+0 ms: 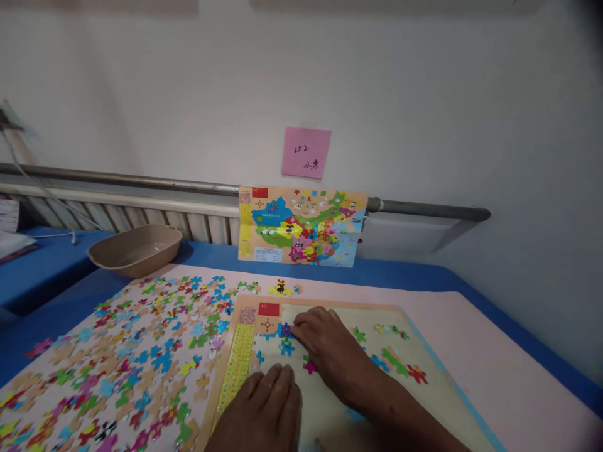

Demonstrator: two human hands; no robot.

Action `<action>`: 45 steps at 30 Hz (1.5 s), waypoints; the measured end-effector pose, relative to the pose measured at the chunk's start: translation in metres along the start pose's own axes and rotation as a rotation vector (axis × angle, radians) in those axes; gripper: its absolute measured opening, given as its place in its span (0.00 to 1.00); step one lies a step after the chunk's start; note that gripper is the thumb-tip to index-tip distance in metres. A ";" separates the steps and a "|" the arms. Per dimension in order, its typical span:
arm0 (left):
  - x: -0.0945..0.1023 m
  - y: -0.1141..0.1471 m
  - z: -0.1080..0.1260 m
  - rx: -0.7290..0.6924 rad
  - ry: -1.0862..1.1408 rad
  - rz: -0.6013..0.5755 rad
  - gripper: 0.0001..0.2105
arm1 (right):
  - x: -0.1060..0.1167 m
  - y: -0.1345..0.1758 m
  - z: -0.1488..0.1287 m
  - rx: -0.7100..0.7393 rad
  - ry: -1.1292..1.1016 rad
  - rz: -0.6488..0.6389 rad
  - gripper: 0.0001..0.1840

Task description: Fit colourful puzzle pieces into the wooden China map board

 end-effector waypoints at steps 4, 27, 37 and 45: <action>-0.025 -0.029 -0.013 0.141 0.258 -0.394 0.31 | -0.001 0.000 -0.001 0.019 0.018 -0.030 0.11; -0.025 -0.045 -0.015 0.330 0.571 -0.600 0.46 | 0.000 0.001 -0.008 0.090 0.038 -0.055 0.07; -0.022 -0.046 -0.013 0.362 0.562 -0.633 0.45 | 0.001 0.002 -0.008 0.086 0.048 -0.050 0.09; -0.031 -0.045 -0.014 0.357 0.527 -0.550 0.47 | 0.000 0.003 -0.008 0.085 0.050 -0.045 0.10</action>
Point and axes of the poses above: each hand's wrist, its own y-axis away from the middle knuckle, its own x-axis out of the back of the hand, z = x × y, the point moved 8 cm from there along -y, towards the middle knuckle, and after that the axes turned 6 degrees about -z, right-handed, at the moved point
